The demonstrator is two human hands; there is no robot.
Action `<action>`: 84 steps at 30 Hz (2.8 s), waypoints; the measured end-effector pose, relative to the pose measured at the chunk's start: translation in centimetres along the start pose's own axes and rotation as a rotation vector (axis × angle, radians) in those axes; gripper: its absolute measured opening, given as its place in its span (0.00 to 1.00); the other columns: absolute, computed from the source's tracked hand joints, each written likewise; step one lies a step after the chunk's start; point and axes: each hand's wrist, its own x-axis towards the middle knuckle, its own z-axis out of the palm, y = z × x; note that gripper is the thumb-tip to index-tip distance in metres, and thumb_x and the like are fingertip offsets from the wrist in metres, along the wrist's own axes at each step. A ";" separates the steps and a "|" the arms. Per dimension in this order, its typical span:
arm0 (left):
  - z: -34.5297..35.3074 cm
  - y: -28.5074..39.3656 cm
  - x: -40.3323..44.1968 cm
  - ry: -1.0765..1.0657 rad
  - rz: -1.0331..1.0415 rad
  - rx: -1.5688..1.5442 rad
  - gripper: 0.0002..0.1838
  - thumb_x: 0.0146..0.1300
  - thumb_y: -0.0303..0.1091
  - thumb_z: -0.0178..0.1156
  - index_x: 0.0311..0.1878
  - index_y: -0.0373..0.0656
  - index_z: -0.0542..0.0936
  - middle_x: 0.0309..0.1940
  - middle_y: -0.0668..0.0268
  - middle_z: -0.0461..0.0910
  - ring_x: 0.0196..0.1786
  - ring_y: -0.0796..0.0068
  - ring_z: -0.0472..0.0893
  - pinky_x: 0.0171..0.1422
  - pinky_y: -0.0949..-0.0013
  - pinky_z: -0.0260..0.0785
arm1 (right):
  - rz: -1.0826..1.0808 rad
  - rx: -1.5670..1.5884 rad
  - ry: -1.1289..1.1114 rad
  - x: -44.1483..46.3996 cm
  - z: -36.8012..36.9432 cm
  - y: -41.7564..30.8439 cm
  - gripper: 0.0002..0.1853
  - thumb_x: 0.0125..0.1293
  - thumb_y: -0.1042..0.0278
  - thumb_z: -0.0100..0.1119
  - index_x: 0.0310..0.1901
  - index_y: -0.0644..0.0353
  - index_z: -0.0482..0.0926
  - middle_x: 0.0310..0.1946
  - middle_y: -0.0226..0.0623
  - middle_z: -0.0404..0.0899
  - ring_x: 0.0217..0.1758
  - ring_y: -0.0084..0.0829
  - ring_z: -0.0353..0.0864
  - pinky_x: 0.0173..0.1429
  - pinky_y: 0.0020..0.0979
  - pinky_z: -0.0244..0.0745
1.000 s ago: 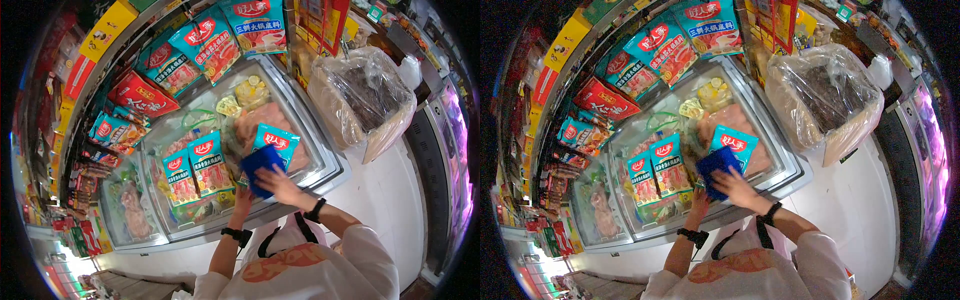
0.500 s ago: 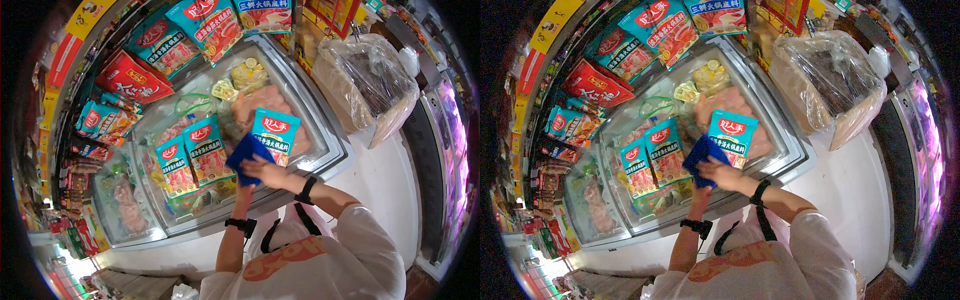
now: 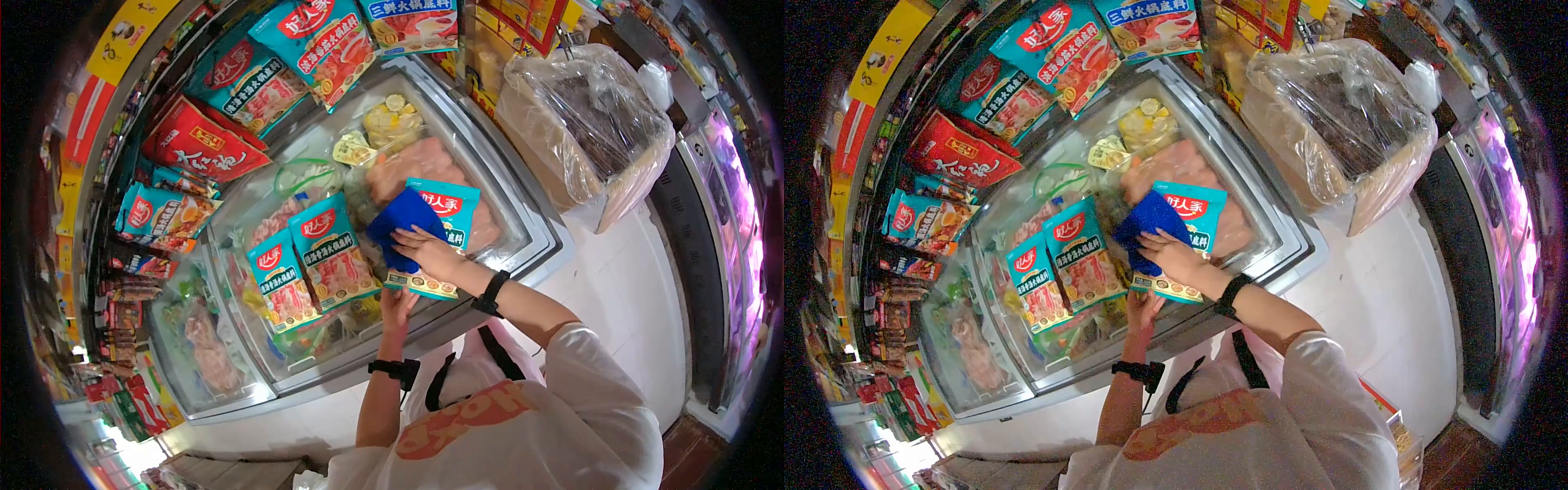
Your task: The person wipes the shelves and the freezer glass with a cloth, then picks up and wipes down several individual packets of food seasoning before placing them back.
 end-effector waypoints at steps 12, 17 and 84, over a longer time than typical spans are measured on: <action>0.2 -0.2 -0.3 0.090 -0.048 0.035 0.19 0.67 0.24 0.53 0.60 0.44 0.65 0.54 0.60 0.74 0.56 0.67 0.75 0.58 0.63 0.73 | 0.307 0.121 0.157 2.6 -2.9 6.8 0.31 0.46 0.85 0.54 0.57 0.64 0.73 0.62 0.49 0.68 0.68 0.42 0.65 0.73 0.37 0.55; -0.6 -0.4 -0.4 0.140 -0.076 0.057 0.19 0.66 0.24 0.54 0.59 0.45 0.65 0.51 0.62 0.75 0.52 0.73 0.77 0.53 0.68 0.74 | 0.462 0.159 0.263 -1.6 -5.8 8.9 0.34 0.43 0.87 0.52 0.59 0.61 0.72 0.63 0.54 0.66 0.68 0.46 0.63 0.73 0.40 0.56; 0.9 0.1 -0.8 0.033 -0.001 -0.067 0.09 0.69 0.32 0.53 0.47 0.43 0.66 0.45 0.66 0.72 0.51 0.73 0.74 0.60 0.59 0.69 | 1.184 1.334 0.778 -10.9 0.7 -10.2 0.16 0.62 0.83 0.45 0.50 0.65 0.75 0.40 0.33 0.78 0.39 0.25 0.76 0.44 0.29 0.73</action>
